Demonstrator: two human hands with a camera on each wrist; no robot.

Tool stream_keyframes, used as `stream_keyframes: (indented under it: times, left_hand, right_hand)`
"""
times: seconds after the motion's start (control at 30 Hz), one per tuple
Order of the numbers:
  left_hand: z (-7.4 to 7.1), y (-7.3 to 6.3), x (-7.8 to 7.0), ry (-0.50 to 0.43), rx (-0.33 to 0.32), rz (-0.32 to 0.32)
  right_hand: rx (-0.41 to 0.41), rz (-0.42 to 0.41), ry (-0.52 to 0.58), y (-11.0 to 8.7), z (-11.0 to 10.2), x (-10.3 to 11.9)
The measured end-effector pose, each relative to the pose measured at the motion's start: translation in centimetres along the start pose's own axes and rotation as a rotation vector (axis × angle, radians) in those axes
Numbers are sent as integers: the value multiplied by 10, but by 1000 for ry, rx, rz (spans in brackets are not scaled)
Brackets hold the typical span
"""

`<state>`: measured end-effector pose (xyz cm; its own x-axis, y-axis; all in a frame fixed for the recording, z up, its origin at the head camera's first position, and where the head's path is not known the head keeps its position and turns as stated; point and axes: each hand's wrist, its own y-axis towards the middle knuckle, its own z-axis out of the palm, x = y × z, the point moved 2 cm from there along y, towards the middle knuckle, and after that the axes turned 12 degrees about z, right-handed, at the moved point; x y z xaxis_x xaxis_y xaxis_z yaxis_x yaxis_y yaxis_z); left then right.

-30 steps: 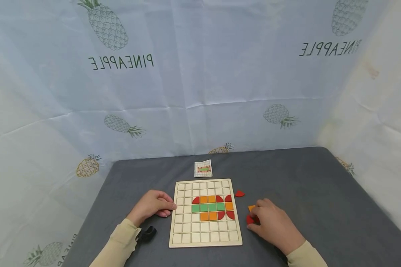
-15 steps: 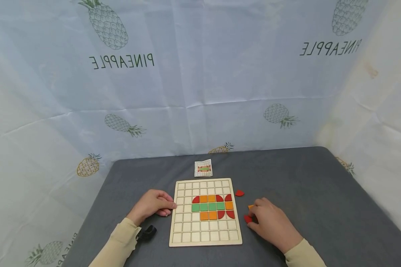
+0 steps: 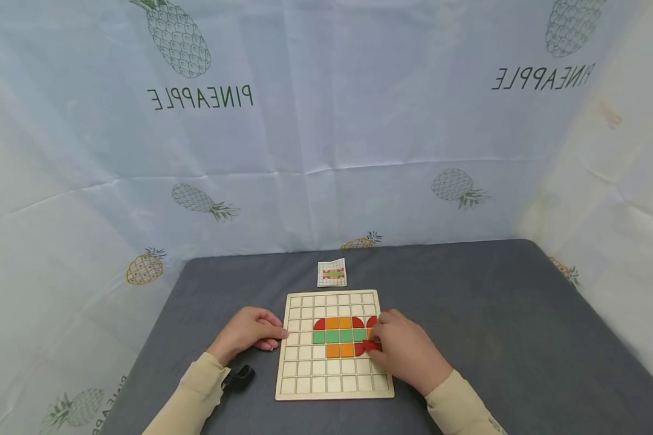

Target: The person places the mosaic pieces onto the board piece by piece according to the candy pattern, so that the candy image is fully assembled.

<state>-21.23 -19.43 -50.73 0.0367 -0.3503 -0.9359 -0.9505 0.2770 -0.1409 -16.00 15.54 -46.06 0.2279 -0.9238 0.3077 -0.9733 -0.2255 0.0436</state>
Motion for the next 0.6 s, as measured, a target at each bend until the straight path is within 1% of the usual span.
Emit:
stream_keyframes:
  times: [0.13,0.37,0.43,0.6]
  left_hand:
    - [0,0,-1,1,0,0]
    - [0,-1,-2,13,-12,13]
    - [1,-1,-2,14,-14,17]
    - [1,-2,-1,8,-17,19]
  right_hand:
    - [-26,-97,9,11,6,25]
    - [2,-200,59,26,23,62]
    - [14,-221,60,28,27,69]
    - [36,-226,38,30,33,78]
